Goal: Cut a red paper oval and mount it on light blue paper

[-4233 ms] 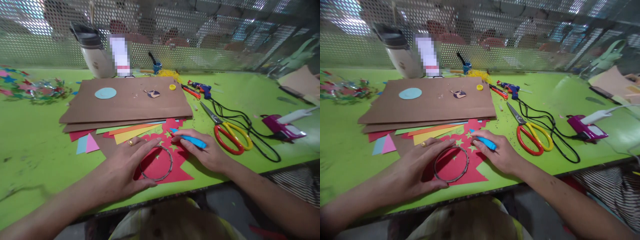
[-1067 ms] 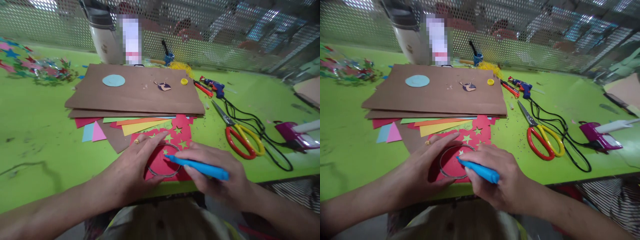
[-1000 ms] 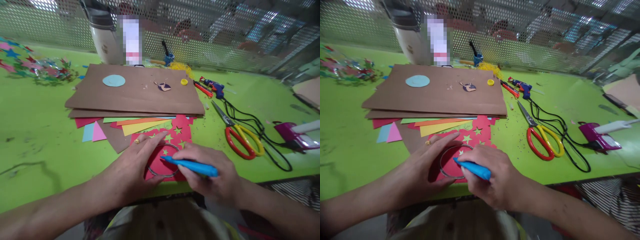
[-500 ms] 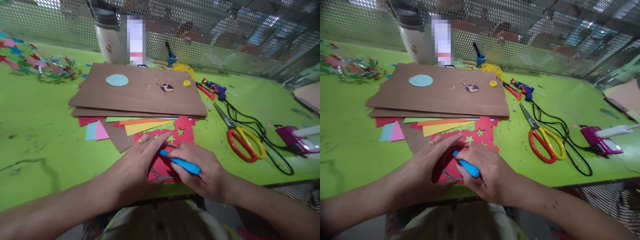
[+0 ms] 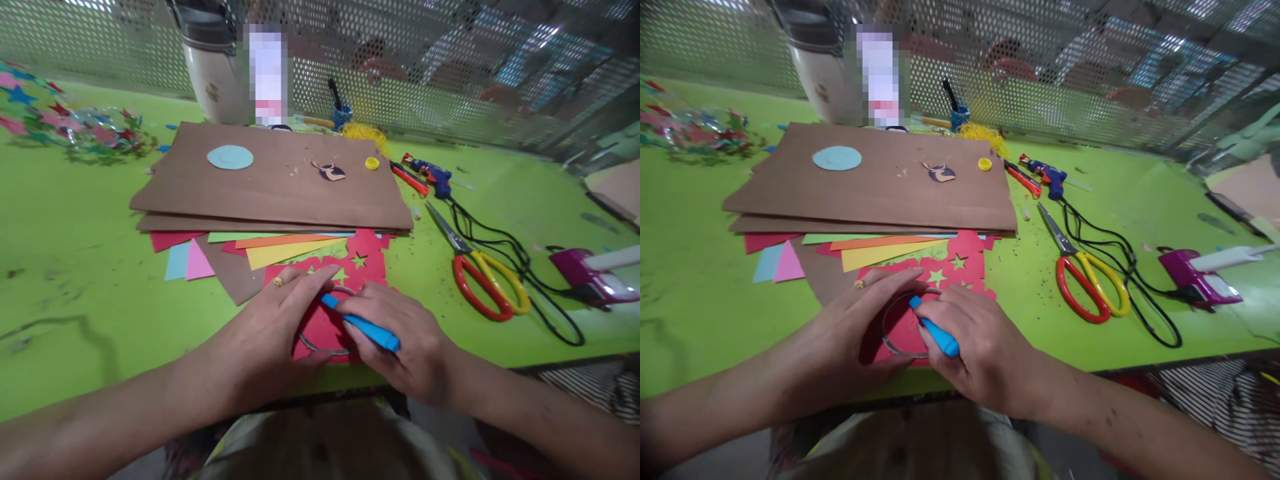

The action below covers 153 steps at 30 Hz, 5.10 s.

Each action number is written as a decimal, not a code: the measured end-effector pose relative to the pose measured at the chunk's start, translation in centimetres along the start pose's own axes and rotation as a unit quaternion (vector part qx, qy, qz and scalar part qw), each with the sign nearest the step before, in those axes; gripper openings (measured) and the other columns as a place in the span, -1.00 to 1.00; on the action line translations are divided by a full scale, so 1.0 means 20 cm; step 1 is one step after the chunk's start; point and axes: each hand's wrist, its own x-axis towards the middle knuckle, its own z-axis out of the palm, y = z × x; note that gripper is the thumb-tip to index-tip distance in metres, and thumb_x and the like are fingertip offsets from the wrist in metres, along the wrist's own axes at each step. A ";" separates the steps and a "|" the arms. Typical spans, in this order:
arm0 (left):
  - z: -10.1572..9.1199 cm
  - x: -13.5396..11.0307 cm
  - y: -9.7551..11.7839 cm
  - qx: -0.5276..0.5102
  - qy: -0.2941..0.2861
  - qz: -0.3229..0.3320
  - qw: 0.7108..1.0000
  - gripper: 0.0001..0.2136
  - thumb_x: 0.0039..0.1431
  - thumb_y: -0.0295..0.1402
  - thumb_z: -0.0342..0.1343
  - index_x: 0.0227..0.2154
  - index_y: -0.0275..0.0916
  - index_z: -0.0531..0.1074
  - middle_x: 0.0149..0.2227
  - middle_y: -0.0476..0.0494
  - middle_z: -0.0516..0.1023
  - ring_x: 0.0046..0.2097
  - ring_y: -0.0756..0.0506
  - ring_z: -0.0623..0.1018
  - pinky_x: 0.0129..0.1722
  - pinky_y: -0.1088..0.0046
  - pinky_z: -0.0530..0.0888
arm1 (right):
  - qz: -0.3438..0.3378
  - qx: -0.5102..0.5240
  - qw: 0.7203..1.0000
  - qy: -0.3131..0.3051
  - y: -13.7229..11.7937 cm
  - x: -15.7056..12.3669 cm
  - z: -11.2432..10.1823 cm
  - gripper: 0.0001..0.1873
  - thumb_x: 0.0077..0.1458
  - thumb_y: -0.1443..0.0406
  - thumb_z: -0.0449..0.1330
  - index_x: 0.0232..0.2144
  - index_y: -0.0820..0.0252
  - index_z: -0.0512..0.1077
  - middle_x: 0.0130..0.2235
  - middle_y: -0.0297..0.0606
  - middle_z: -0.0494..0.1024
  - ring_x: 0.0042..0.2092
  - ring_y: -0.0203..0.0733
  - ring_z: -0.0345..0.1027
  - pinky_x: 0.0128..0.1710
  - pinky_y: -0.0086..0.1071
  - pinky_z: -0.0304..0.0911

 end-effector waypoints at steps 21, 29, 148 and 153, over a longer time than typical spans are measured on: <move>-0.01 0.01 0.01 -0.007 0.009 -0.002 1.000 -0.23 0.00 -0.31 0.25 0.25 -0.09 -0.01 0.13 -0.23 0.41 0.14 -0.29 0.38 0.07 0.07 0.41 | 0.063 -0.120 0.990 0.025 -0.09 -0.08 -0.01 -0.80 0.16 0.42 0.11 -0.15 0.39 0.40 -0.30 -0.02 0.49 -0.26 0.00 0.32 -0.18 -0.02 0.33; 0.00 0.01 0.02 -0.007 0.020 -0.005 1.000 -0.25 -0.01 -0.35 0.23 0.24 -0.13 0.04 0.11 -0.25 0.42 0.15 -0.29 0.39 0.11 0.06 0.39 | 0.014 -0.166 0.986 0.006 -0.11 -0.04 0.05 -0.78 0.14 0.46 0.07 -0.16 0.37 0.43 -0.36 -0.06 0.45 -0.33 -0.02 0.22 -0.27 -0.02 0.31; -0.05 0.03 0.05 -0.007 0.001 -0.010 1.000 -0.63 0.01 -0.35 0.18 -0.09 -0.16 0.29 -0.18 -0.15 0.47 -0.10 -0.25 0.50 -0.14 0.19 0.47 | 0.215 0.286 0.906 -0.225 0.01 0.27 -0.12 -0.85 0.16 0.34 0.14 -0.45 0.23 0.43 -0.48 -0.39 0.44 -0.44 -0.33 0.27 -0.42 -0.45 0.23; -0.04 0.02 0.04 0.006 0.000 -0.018 1.000 -0.51 0.02 -0.33 0.18 0.04 -0.20 0.24 -0.12 -0.21 0.45 -0.10 -0.27 0.50 -0.13 0.17 0.47 | 0.190 0.263 0.937 -0.129 0.01 0.24 -0.07 -0.85 0.16 0.32 0.16 -0.43 0.22 0.48 -0.40 -0.35 0.56 -0.37 -0.29 0.39 -0.32 -0.42 0.30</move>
